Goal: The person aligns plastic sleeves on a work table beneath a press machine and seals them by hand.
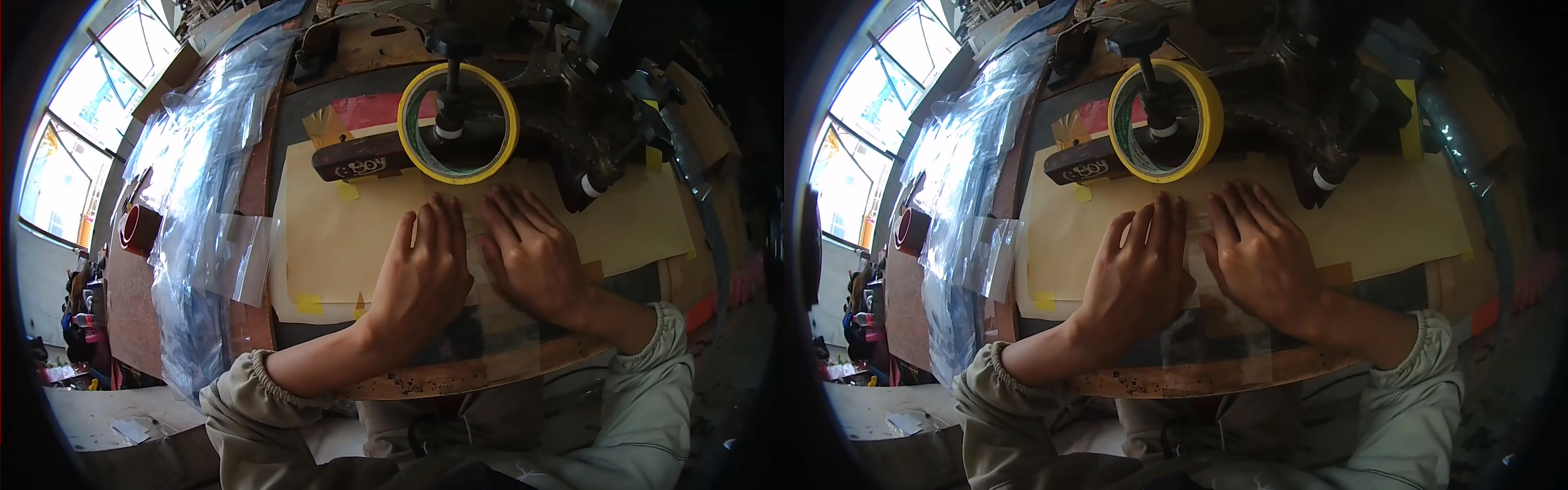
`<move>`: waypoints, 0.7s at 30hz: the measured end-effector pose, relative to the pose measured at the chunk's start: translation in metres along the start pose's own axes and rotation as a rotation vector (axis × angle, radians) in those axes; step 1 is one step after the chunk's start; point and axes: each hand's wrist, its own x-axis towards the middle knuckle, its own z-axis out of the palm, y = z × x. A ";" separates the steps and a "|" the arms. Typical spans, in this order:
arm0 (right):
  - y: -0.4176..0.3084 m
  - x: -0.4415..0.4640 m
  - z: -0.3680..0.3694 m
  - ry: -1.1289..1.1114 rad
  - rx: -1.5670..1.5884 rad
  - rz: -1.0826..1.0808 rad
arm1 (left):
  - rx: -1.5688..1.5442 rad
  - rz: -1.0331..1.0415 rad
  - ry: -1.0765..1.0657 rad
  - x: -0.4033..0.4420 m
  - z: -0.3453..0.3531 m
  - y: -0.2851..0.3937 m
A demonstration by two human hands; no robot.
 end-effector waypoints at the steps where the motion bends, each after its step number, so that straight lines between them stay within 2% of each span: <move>1: 0.001 0.001 0.000 0.000 0.003 0.001 | -0.021 -0.003 0.027 0.001 0.002 -0.001; 10: 0.005 0.005 0.005 0.016 0.028 0.005 | 0.072 -0.009 0.045 0.003 0.006 -0.002; 21: 0.006 0.008 0.008 0.032 0.042 0.024 | -0.004 -0.045 0.060 0.006 0.009 -0.005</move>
